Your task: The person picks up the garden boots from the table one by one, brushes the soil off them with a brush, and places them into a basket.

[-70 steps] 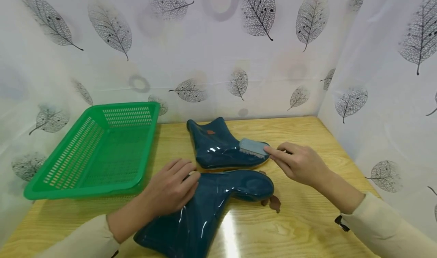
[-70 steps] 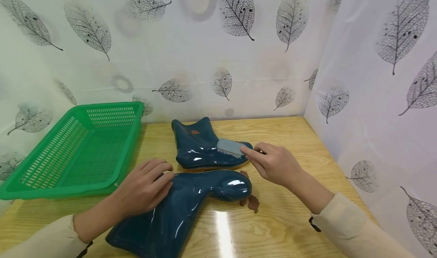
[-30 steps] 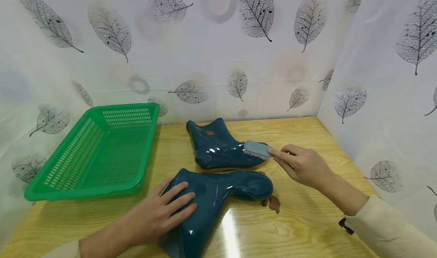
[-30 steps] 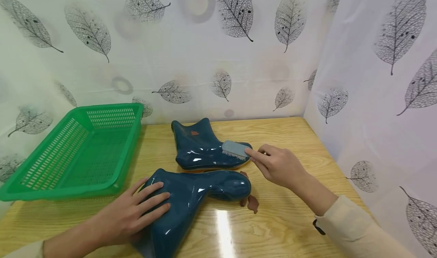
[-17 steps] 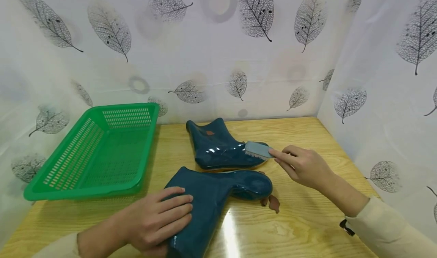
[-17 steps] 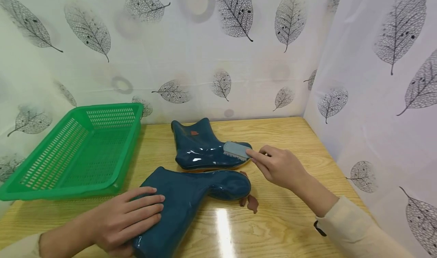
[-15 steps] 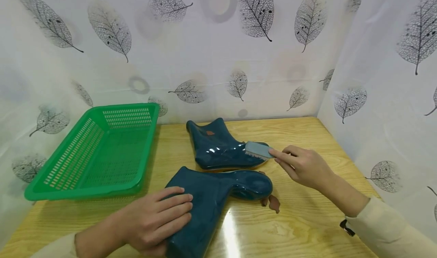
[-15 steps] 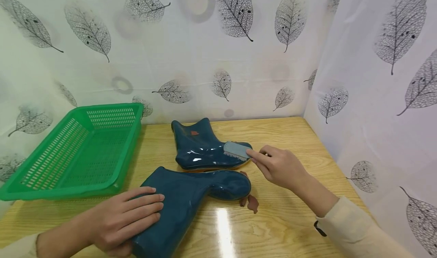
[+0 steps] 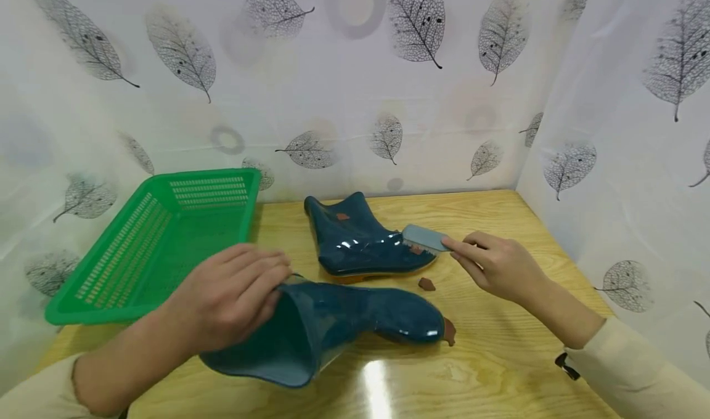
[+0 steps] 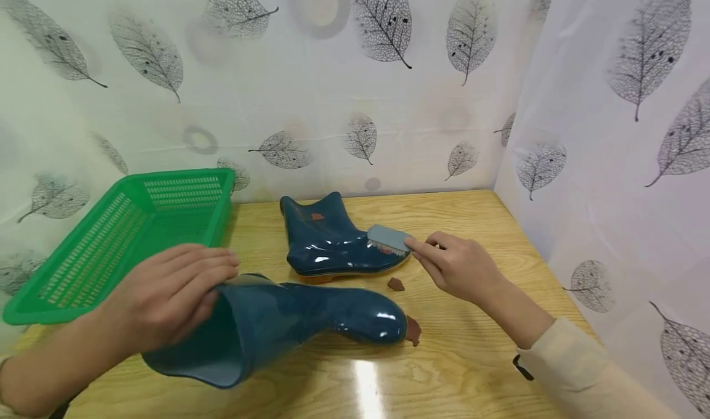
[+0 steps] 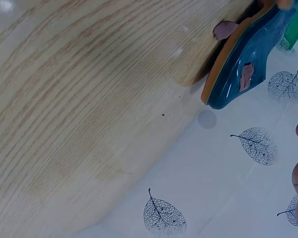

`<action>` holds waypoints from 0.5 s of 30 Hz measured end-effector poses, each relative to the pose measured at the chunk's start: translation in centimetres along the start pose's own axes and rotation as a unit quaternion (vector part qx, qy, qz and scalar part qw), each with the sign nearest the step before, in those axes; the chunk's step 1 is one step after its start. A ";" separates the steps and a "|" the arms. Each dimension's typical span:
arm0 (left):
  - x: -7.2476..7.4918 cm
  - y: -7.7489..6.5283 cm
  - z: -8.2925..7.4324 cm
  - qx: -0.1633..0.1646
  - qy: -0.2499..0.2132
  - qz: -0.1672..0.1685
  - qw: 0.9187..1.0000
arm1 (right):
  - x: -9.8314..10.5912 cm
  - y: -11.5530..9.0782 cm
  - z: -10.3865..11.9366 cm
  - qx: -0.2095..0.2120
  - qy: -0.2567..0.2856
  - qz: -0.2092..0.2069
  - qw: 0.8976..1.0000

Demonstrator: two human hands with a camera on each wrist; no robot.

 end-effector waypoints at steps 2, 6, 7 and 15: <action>0.1 1.1 1.3 0.014 0.013 0.009 1.000 | 0.2 0.0 -0.1 0.002 -0.004 -0.007 1.000; 0.0 2.7 2.7 0.004 0.024 0.016 1.000 | 0.3 -0.1 -0.1 0.005 -0.010 -0.012 1.000; 0.0 3.0 2.9 -0.001 0.024 0.017 1.000 | 0.4 -0.1 -0.1 0.004 -0.010 -0.010 1.000; 0.5 4.3 3.7 -0.005 0.010 0.050 0.999 | 0.5 -0.2 -0.5 -0.015 -0.009 0.011 1.000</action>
Point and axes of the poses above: each hand's wrist, its own y-axis towards the middle knuckle, its own x-axis out of the back of the hand, z = x × y, the point moved 6 cm from there along y, towards the middle knuckle, and after that the axes turned 8 degrees about y, right-handed, at the moved point
